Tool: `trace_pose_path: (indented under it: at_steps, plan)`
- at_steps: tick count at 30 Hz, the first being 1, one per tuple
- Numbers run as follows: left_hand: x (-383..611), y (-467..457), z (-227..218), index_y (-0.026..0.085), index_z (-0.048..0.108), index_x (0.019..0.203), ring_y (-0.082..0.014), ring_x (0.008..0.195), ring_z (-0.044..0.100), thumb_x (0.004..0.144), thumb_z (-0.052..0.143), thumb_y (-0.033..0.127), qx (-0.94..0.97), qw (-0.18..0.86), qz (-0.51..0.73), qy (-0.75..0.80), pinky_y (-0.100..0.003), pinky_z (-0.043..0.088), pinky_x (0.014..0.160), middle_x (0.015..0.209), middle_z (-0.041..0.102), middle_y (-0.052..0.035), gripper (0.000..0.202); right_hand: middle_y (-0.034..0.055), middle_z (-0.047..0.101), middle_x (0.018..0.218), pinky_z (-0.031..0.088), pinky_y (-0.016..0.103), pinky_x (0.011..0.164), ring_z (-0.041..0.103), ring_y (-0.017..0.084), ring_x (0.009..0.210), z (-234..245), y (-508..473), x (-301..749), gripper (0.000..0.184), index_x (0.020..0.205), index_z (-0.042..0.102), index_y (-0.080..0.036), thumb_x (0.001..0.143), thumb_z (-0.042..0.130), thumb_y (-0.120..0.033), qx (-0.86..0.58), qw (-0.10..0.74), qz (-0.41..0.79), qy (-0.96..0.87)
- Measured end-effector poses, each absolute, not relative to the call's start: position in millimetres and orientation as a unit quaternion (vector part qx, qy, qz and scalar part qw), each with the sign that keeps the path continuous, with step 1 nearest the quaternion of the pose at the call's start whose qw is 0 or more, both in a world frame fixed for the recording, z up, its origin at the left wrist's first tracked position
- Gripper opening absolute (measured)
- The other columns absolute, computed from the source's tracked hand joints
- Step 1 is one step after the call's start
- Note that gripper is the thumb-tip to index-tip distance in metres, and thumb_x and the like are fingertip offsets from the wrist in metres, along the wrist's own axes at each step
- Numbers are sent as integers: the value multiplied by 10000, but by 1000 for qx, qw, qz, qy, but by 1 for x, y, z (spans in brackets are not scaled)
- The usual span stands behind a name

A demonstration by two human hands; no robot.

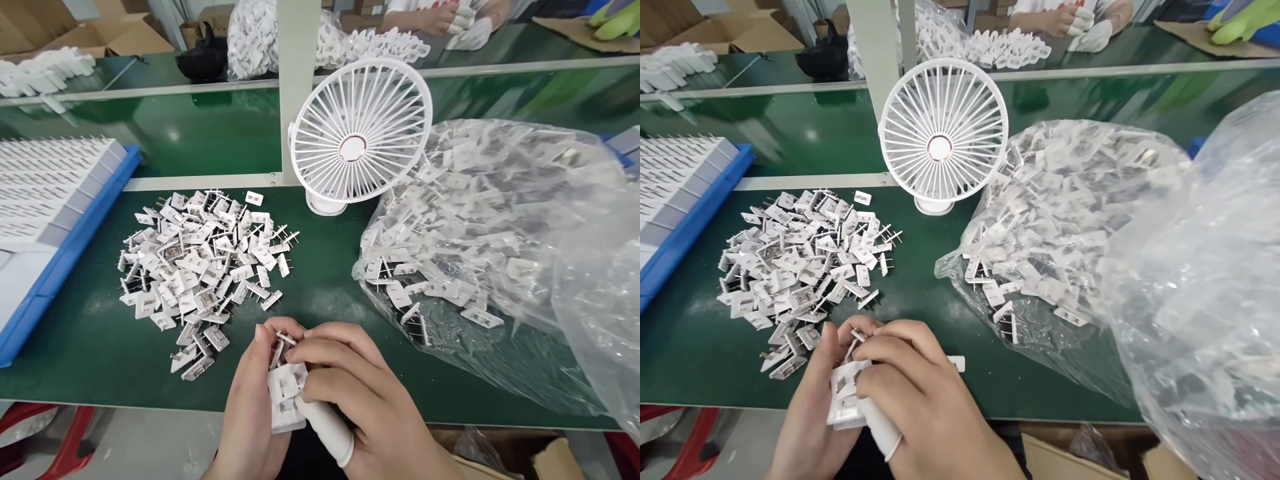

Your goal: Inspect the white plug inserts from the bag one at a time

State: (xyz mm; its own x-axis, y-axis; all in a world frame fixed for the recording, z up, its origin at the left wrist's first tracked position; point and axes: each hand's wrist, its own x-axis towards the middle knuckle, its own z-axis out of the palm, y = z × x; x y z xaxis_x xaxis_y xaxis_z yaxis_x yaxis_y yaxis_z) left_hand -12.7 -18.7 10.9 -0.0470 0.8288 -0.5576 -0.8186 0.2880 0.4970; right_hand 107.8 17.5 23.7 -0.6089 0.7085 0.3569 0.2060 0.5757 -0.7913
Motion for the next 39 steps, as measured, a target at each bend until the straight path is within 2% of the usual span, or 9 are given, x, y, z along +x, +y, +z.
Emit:
trace_pose_path:
  at_steps: [4,7,11,16,19,25,29,35,39]
  plan:
    - [-16,-20,12,199,638,806,-82,528,408,802,536,589,27,720,581,379,-183,336,470,627,490,25,403,32,631,975,496,281,771,531,172,943,22,16,108,312,923,448,-224,764,528,33,-294,392,374,-787]
    - [-18,-23,14,195,635,728,-71,457,374,776,607,537,87,704,583,396,-190,278,419,578,487,28,346,44,612,965,494,295,771,545,170,909,23,15,109,374,1006,438,-225,756,534,36,-299,425,367,-772]
    - [-22,-24,18,182,655,655,-75,459,400,787,654,393,175,648,594,444,-222,301,463,576,484,21,249,50,598,935,493,303,761,545,181,885,28,15,111,335,1032,498,-214,784,562,2,-299,393,375,-785]
    - [-26,-22,17,204,669,644,-98,490,405,819,615,390,242,613,576,483,-259,288,490,609,470,13,261,27,547,877,483,264,672,555,159,806,32,17,112,184,888,529,-231,804,580,-76,-313,349,462,-753]
    - [-27,-22,16,200,654,619,-108,497,398,827,603,388,275,603,561,495,-271,278,494,594,457,11,286,13,546,852,475,248,672,568,149,803,31,20,112,153,833,537,-235,807,575,-89,-309,321,524,-726]
    - [-29,-21,19,197,652,630,-106,485,400,826,600,394,251,619,559,492,-256,285,473,594,466,10,283,-13,554,818,456,229,640,562,132,738,26,17,110,210,886,511,-251,780,609,-98,-369,351,532,-677]
    - [-29,-20,18,195,656,650,-103,471,404,843,578,385,243,640,553,476,-246,298,459,586,489,5,282,-12,560,832,466,235,667,568,135,766,25,15,109,200,902,523,-264,803,606,-111,-348,383,541,-663]
    - [-27,-17,13,188,604,589,-97,454,383,851,567,360,236,661,552,450,-255,290,461,573,480,12,316,16,564,817,470,259,666,588,173,834,27,20,113,86,841,604,-235,820,616,-152,-320,298,612,-659]
    - [-27,-15,12,185,622,605,-95,457,380,849,570,354,226,675,544,444,-251,282,458,570,470,14,301,12,564,845,478,263,684,595,175,840,22,17,114,107,883,581,-246,815,638,-186,-330,295,636,-633]
